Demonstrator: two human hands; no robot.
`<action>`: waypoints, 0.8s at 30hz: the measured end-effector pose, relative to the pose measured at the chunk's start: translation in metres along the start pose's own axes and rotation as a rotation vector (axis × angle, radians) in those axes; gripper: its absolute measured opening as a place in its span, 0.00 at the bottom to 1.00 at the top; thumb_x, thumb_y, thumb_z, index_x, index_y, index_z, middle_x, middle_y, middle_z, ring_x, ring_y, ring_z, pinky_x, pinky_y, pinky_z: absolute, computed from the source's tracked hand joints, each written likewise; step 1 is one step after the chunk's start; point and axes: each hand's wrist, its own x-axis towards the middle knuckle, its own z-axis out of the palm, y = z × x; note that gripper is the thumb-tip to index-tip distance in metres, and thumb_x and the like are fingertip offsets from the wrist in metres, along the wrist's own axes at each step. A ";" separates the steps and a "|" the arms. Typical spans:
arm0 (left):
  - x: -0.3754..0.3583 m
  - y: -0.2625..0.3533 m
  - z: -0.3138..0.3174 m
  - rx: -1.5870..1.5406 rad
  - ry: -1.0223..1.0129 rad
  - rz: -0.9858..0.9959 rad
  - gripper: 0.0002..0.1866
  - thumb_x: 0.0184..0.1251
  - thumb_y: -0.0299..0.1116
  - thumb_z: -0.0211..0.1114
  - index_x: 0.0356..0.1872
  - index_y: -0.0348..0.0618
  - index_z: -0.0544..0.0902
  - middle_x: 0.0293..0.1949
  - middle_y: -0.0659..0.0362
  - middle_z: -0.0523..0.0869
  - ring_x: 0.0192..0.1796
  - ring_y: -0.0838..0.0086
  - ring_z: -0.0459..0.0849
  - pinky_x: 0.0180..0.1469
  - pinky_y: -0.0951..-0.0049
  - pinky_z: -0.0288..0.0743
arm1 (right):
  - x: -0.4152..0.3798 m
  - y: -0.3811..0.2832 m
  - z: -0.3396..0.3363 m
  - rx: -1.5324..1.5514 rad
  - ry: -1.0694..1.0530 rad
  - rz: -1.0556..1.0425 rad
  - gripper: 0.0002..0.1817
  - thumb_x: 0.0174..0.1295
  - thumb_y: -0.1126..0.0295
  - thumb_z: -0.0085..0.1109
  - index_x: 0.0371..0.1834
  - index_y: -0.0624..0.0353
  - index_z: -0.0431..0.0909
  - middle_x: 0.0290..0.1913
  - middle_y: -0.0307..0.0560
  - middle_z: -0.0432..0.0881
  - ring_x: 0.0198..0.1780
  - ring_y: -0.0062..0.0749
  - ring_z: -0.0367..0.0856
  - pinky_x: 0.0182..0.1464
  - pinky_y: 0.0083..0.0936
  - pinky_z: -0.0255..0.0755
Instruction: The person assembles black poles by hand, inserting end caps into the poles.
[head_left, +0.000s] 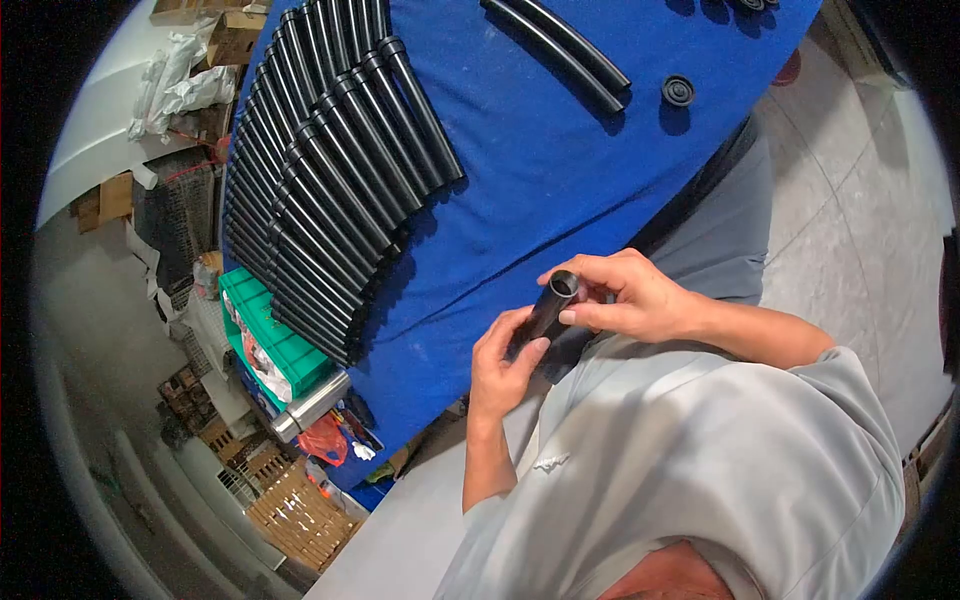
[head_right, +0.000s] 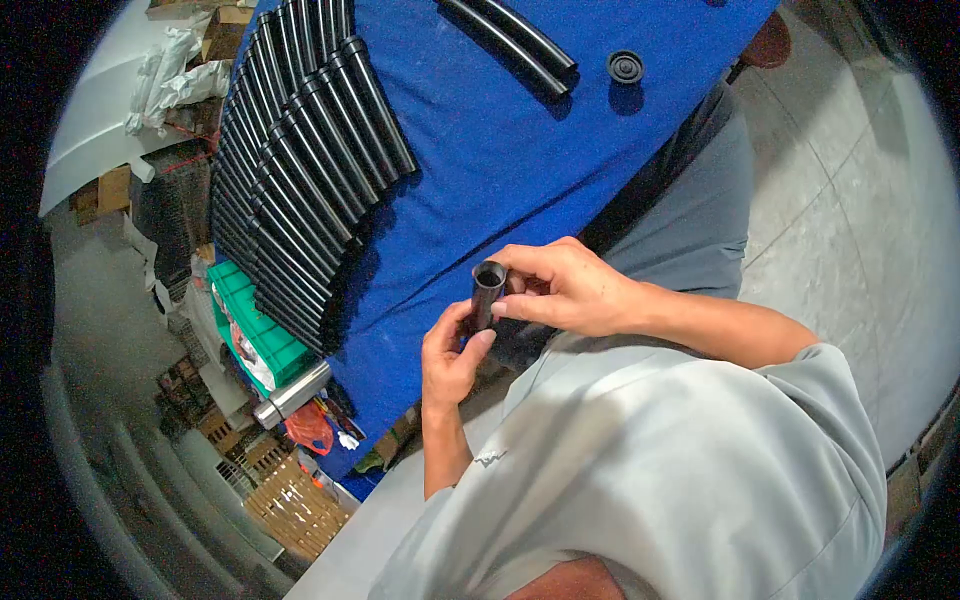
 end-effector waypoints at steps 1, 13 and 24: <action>-0.001 -0.005 -0.001 -0.080 -0.048 -0.027 0.20 0.67 0.28 0.72 0.58 0.32 0.83 0.50 0.54 0.87 0.52 0.68 0.86 0.58 0.71 0.77 | 0.001 -0.001 0.000 0.006 -0.004 -0.009 0.19 0.66 0.68 0.71 0.59 0.60 0.81 0.30 0.40 0.84 0.30 0.19 0.77 0.35 0.24 0.74; 0.003 -0.015 0.020 -1.407 0.194 -0.002 0.19 0.70 0.26 0.71 0.60 0.46 0.80 0.60 0.47 0.86 0.66 0.52 0.83 0.73 0.44 0.75 | 0.001 -0.009 0.003 -0.045 -0.198 -0.036 0.32 0.62 0.69 0.73 0.70 0.60 0.74 0.52 0.58 0.85 0.46 0.47 0.88 0.47 0.38 0.83; -0.010 -0.052 0.042 -1.876 0.139 -0.243 0.22 0.74 0.33 0.68 0.66 0.42 0.79 0.67 0.50 0.82 0.68 0.59 0.81 0.64 0.60 0.87 | 0.009 -0.001 0.007 -0.041 -0.051 0.028 0.21 0.65 0.70 0.69 0.61 0.60 0.79 0.37 0.54 0.89 0.34 0.39 0.89 0.37 0.31 0.79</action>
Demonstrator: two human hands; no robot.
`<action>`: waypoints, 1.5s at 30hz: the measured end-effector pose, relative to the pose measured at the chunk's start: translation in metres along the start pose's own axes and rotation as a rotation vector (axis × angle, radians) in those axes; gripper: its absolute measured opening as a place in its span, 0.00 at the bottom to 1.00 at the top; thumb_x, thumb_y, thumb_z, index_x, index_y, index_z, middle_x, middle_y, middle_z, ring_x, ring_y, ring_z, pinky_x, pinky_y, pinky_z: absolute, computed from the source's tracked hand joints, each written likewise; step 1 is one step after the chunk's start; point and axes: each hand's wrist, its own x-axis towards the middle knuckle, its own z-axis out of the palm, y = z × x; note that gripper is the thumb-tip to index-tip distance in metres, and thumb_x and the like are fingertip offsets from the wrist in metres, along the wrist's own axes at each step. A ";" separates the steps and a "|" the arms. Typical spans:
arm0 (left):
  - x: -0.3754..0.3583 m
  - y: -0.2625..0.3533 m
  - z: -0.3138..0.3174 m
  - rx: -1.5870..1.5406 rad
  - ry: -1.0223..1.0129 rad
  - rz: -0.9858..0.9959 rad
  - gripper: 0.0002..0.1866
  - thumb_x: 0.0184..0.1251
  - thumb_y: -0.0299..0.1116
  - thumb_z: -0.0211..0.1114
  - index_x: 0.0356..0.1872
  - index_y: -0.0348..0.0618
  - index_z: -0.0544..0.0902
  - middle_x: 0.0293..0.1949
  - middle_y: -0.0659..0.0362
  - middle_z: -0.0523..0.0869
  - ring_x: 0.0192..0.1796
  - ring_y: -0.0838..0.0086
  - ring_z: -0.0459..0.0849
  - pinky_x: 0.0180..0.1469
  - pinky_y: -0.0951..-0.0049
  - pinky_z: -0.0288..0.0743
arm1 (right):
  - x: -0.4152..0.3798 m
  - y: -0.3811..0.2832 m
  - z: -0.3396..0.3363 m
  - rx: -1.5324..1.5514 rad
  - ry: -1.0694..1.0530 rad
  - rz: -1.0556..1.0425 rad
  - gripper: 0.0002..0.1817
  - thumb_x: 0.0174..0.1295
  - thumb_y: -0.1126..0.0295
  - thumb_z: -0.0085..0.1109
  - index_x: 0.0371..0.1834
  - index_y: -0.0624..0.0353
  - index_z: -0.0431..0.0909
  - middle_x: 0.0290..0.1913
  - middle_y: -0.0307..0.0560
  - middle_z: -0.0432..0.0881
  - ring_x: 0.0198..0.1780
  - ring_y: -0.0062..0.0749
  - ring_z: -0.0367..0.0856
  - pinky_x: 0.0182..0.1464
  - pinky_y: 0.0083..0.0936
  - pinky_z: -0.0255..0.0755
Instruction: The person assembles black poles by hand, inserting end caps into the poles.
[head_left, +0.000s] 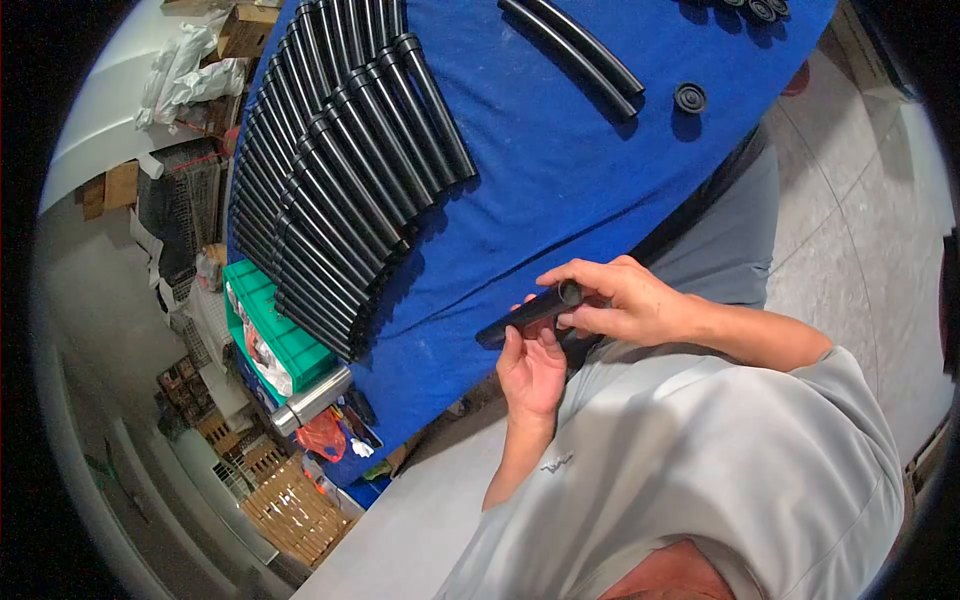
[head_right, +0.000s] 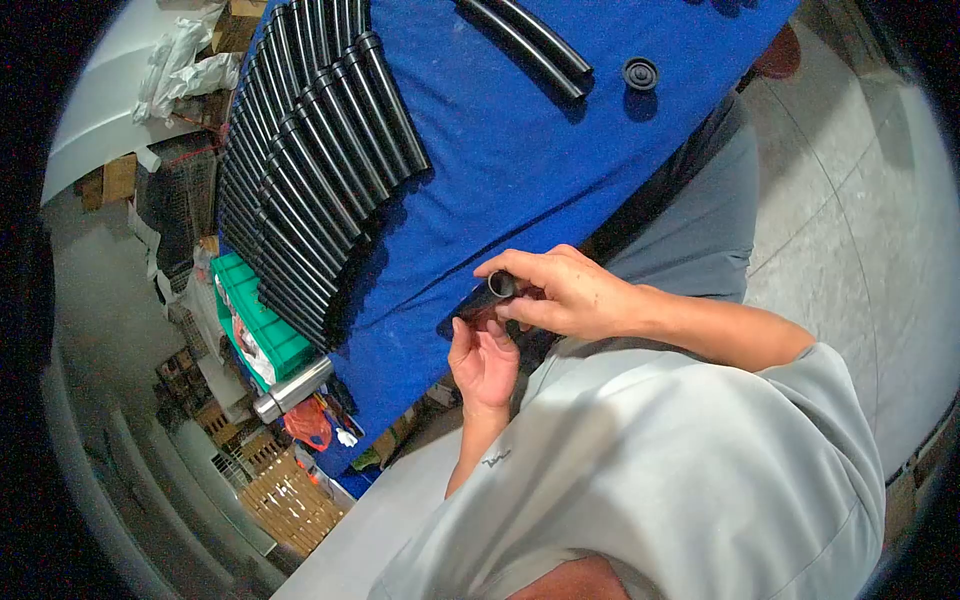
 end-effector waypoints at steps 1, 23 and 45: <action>-0.001 -0.001 0.001 -0.015 -0.030 -0.006 0.23 0.76 0.35 0.66 0.67 0.40 0.78 0.68 0.49 0.81 0.68 0.59 0.81 0.63 0.61 0.87 | 0.000 -0.001 0.000 0.003 -0.002 0.011 0.21 0.65 0.70 0.69 0.60 0.60 0.80 0.36 0.54 0.89 0.33 0.38 0.88 0.37 0.31 0.78; 0.040 -0.003 0.043 0.483 -0.265 0.310 0.18 0.73 0.27 0.67 0.61 0.46 0.78 0.65 0.35 0.80 0.64 0.48 0.85 0.64 0.48 0.86 | 0.005 -0.024 -0.147 -1.417 0.674 -0.134 0.29 0.60 0.68 0.71 0.66 0.58 0.75 0.56 0.59 0.78 0.56 0.54 0.80 0.54 0.43 0.79; 0.020 -0.031 0.064 0.521 -0.200 0.406 0.19 0.76 0.24 0.62 0.62 0.53 0.70 0.61 0.41 0.83 0.66 0.44 0.82 0.68 0.44 0.81 | -0.005 -0.010 -0.016 -0.104 0.090 -0.096 0.21 0.67 0.71 0.69 0.62 0.63 0.79 0.42 0.43 0.82 0.42 0.28 0.82 0.44 0.27 0.77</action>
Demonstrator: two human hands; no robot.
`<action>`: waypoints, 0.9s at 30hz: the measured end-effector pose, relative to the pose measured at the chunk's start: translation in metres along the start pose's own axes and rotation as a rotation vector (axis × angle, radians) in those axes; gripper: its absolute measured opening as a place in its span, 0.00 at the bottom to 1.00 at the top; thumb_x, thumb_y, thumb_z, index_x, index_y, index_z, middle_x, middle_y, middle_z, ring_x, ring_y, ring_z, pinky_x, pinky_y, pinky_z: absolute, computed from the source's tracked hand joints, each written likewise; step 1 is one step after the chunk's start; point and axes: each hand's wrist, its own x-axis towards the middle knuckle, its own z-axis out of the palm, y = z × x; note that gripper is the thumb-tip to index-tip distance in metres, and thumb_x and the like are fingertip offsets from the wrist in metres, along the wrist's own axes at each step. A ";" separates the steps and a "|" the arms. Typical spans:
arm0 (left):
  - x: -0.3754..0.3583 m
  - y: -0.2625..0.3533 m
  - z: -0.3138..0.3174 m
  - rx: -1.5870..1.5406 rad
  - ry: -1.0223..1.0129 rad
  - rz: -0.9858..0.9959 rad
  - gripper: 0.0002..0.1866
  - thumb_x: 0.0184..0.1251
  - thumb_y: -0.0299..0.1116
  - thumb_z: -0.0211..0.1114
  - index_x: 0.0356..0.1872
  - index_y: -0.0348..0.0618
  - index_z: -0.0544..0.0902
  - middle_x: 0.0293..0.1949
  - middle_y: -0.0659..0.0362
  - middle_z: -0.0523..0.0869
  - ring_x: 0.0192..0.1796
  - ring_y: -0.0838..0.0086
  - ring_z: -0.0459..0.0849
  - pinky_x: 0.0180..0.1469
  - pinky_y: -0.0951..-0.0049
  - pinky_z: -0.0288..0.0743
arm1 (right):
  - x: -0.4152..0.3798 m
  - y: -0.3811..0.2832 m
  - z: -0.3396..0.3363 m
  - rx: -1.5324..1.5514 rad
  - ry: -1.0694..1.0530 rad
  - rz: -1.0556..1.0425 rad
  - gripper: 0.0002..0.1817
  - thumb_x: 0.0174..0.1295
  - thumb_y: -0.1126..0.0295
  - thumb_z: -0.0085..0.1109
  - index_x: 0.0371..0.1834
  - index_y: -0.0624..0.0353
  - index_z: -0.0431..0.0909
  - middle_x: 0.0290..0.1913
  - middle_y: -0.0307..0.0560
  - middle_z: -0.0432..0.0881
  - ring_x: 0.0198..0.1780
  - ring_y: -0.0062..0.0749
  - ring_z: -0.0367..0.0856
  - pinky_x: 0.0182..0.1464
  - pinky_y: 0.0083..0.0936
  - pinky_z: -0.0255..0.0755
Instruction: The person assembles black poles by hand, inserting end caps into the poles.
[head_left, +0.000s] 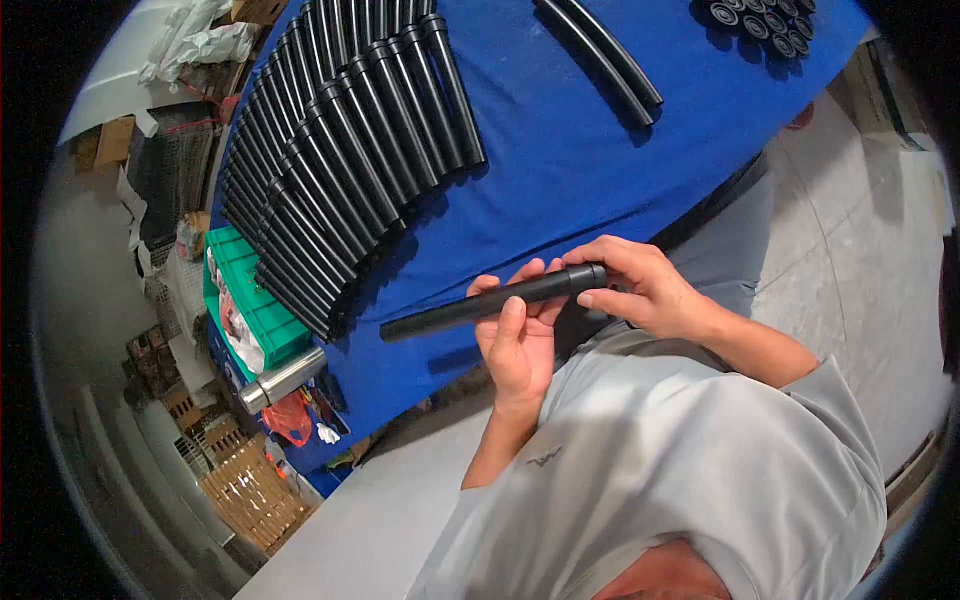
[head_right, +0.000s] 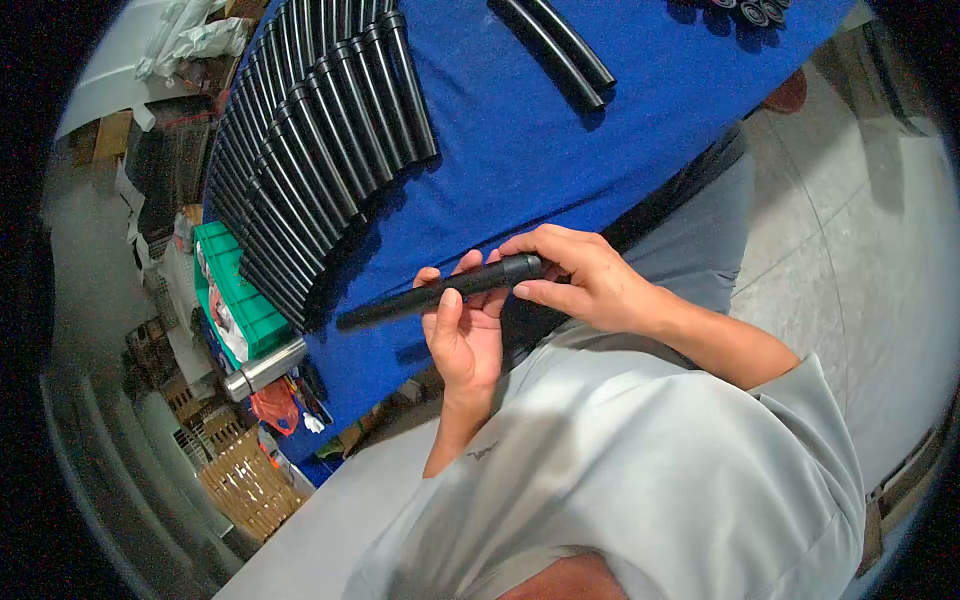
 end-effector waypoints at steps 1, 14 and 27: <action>-0.001 0.000 0.000 -0.004 0.008 -0.005 0.19 0.77 0.24 0.61 0.62 0.53 0.69 0.61 0.41 0.83 0.66 0.43 0.82 0.68 0.44 0.81 | 0.000 -0.002 0.000 -0.040 -0.003 -0.017 0.21 0.66 0.71 0.69 0.61 0.63 0.79 0.42 0.45 0.82 0.41 0.31 0.82 0.44 0.28 0.76; -0.004 -0.010 0.002 0.032 0.036 0.060 0.16 0.79 0.27 0.61 0.62 0.51 0.72 0.59 0.40 0.85 0.61 0.47 0.86 0.63 0.45 0.85 | -0.002 -0.003 0.002 -0.144 0.007 -0.081 0.19 0.67 0.71 0.67 0.59 0.63 0.80 0.39 0.52 0.80 0.39 0.44 0.80 0.42 0.36 0.73; 0.009 -0.012 -0.008 -0.023 0.054 -0.020 0.17 0.77 0.24 0.63 0.61 0.50 0.73 0.59 0.41 0.84 0.62 0.52 0.86 0.62 0.50 0.87 | 0.004 0.005 0.000 -0.163 0.021 0.005 0.19 0.66 0.70 0.69 0.58 0.63 0.81 0.42 0.54 0.82 0.41 0.44 0.83 0.44 0.37 0.75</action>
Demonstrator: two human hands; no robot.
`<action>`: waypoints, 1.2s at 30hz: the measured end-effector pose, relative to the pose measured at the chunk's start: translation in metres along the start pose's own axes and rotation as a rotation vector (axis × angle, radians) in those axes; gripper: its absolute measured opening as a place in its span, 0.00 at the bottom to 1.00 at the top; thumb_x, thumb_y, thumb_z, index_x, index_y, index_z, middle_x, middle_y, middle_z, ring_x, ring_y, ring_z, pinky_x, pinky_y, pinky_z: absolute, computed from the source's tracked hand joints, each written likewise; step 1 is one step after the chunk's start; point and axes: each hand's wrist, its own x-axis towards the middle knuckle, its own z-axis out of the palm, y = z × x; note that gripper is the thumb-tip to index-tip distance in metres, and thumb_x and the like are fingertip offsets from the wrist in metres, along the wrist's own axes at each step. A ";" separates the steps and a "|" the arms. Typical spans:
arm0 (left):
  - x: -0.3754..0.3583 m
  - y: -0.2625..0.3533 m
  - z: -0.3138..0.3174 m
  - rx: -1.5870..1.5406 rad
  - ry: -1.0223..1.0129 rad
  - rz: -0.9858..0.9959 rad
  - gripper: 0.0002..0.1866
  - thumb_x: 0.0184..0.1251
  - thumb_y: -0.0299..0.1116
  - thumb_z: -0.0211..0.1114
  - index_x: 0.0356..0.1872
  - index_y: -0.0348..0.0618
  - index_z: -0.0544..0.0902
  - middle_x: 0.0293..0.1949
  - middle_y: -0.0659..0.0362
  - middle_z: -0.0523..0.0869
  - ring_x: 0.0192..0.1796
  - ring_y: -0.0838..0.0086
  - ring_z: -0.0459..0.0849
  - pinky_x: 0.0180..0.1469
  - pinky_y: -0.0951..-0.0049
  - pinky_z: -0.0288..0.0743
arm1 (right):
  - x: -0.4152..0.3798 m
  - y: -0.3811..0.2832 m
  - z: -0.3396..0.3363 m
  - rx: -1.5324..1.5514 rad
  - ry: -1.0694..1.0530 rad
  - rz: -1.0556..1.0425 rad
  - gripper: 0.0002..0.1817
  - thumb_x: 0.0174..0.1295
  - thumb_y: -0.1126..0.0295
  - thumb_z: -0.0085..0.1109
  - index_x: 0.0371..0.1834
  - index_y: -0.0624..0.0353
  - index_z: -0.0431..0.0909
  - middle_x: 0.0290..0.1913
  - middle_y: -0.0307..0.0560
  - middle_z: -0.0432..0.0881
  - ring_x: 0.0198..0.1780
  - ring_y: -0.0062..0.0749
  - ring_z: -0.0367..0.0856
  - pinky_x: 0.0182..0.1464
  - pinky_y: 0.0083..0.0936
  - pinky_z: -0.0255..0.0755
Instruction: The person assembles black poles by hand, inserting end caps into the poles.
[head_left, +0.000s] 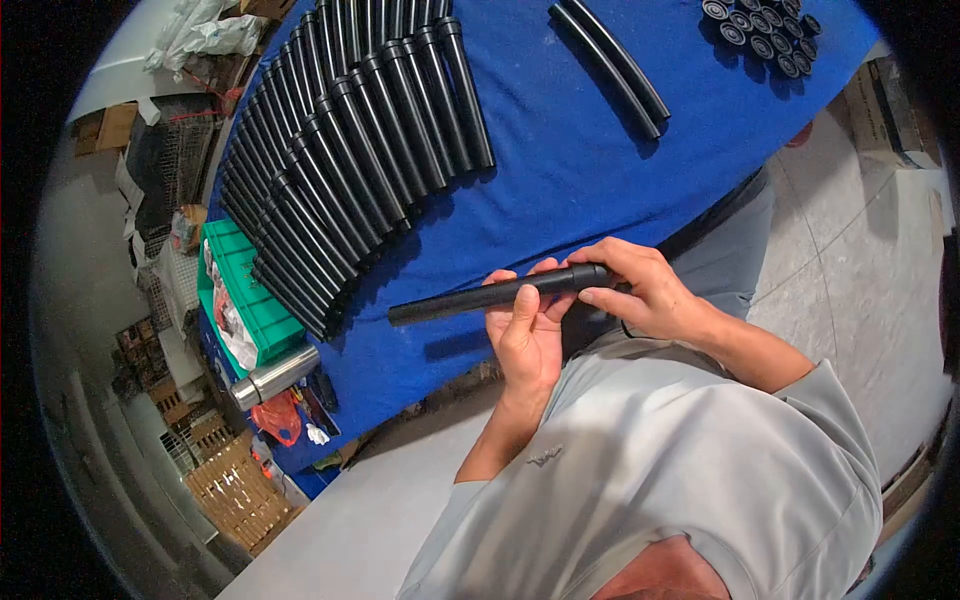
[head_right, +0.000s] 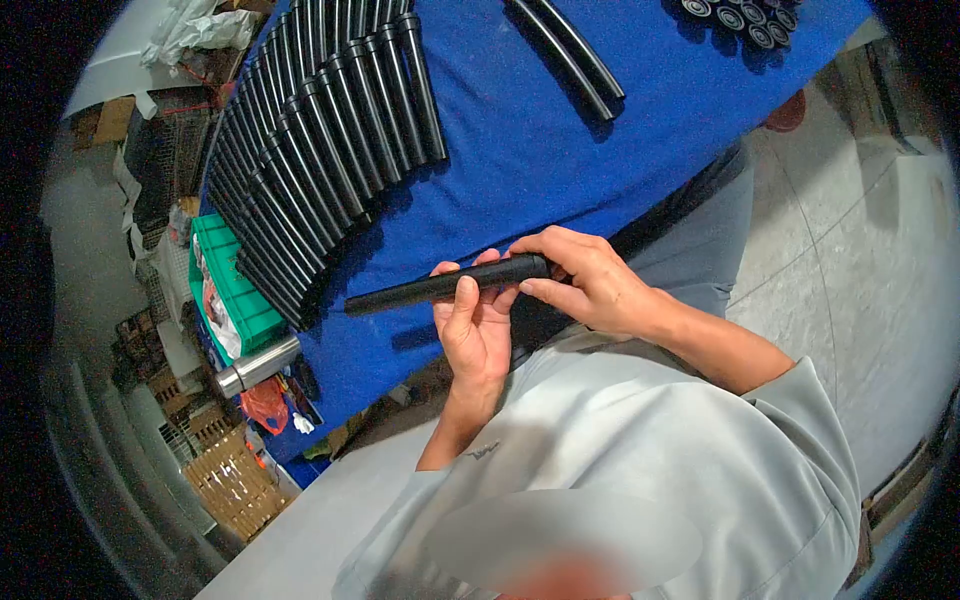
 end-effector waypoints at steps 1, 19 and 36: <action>0.002 0.000 0.000 -0.012 -0.004 -0.007 0.16 0.77 0.25 0.64 0.60 0.49 0.73 0.60 0.41 0.84 0.62 0.52 0.86 0.63 0.49 0.86 | 0.001 -0.001 -0.001 0.018 0.009 0.004 0.19 0.65 0.70 0.70 0.57 0.63 0.81 0.42 0.54 0.82 0.42 0.44 0.83 0.44 0.36 0.76; 0.053 0.009 -0.063 -0.119 -0.238 0.071 0.18 0.74 0.24 0.66 0.62 0.49 0.79 0.63 0.46 0.84 0.70 0.47 0.79 0.69 0.42 0.80 | 0.042 0.017 -0.013 0.025 -0.045 0.117 0.15 0.64 0.73 0.73 0.50 0.66 0.81 0.29 0.38 0.83 0.30 0.17 0.82 0.31 0.20 0.78; 0.054 0.010 -0.069 -0.221 -0.297 0.027 0.18 0.72 0.21 0.66 0.61 0.48 0.79 0.64 0.44 0.83 0.73 0.46 0.76 0.69 0.40 0.79 | 0.051 0.006 -0.020 0.079 -0.173 0.211 0.14 0.68 0.69 0.71 0.49 0.65 0.79 0.30 0.37 0.82 0.31 0.17 0.81 0.34 0.20 0.77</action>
